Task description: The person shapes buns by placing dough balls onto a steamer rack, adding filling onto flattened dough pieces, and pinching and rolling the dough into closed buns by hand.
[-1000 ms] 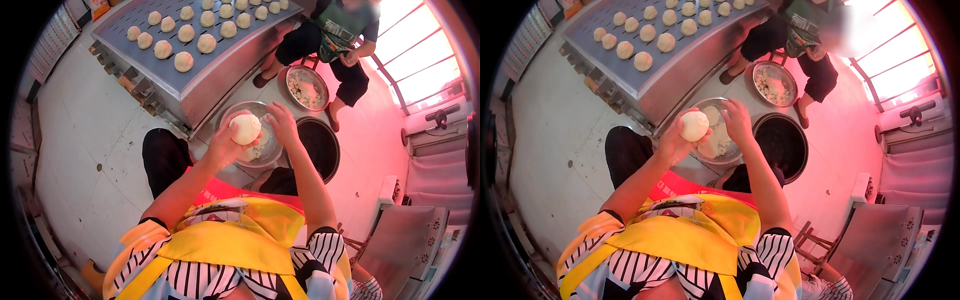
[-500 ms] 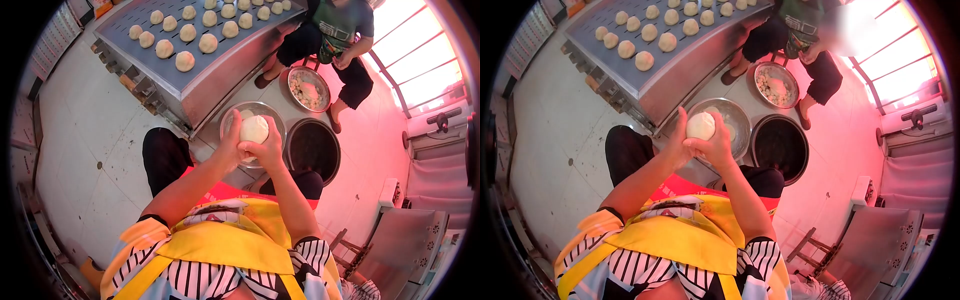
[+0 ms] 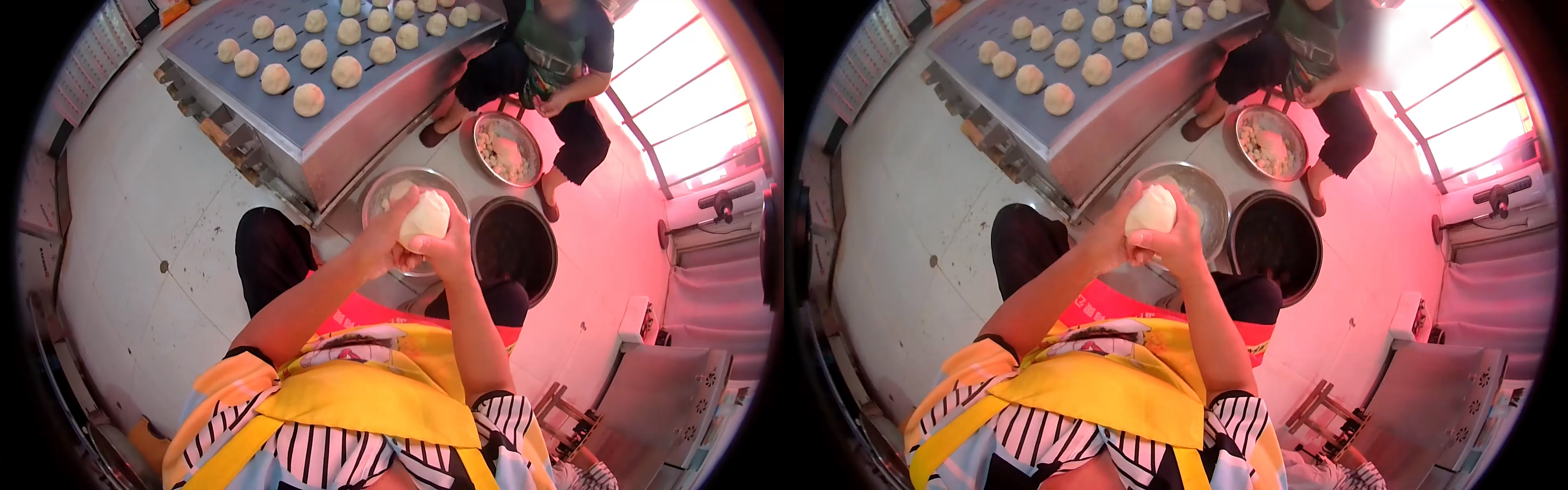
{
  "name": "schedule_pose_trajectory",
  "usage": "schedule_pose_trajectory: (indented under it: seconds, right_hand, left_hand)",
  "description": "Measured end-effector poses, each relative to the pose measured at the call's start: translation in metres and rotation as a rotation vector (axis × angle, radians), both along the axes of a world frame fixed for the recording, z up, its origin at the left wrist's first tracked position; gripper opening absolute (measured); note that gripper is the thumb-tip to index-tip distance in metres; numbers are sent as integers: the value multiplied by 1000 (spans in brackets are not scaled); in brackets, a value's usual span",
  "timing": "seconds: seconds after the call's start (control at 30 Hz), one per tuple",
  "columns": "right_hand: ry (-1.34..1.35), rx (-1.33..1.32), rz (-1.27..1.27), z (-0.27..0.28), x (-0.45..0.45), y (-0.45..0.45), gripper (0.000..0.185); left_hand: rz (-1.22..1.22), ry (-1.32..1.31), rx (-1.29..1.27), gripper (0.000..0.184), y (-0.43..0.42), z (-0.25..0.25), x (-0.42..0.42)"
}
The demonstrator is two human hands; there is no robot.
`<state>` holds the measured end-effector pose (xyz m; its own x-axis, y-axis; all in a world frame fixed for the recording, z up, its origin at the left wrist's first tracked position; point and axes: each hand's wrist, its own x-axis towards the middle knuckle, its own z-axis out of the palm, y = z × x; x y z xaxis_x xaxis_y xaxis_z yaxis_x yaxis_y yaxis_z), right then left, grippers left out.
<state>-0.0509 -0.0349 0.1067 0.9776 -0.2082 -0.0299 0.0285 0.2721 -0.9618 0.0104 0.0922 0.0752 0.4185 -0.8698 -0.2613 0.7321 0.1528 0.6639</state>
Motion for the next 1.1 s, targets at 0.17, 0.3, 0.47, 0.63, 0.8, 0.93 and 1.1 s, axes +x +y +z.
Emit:
schedule_pose_trajectory:
  seconds: [0.17,0.3,0.47,0.63,0.8,0.93,1.1]
  right_hand:
    - [-103,-820,-309,-34,10,5,62]
    - [-160,-108,21,-8,8,3,59]
    - [7,-402,-176,-8,8,11,66]
    - [-94,-295,-29,1,11,9,57]
    - [-17,-609,-213,1,10,19,56]
    - [-239,-226,8,7,15,15,62]
    - [-2,-551,-136,8,14,20,65]
  left_hand:
    - [199,113,51,65,-4,18,-8]
    - [124,47,137,68,3,21,-4]
    - [171,12,88,71,-3,6,-4]
    - [156,106,85,72,4,31,-2]
    - [245,60,43,71,-3,16,-4]
    - [161,25,88,71,6,26,4]
    - [229,5,44,68,-1,14,4]
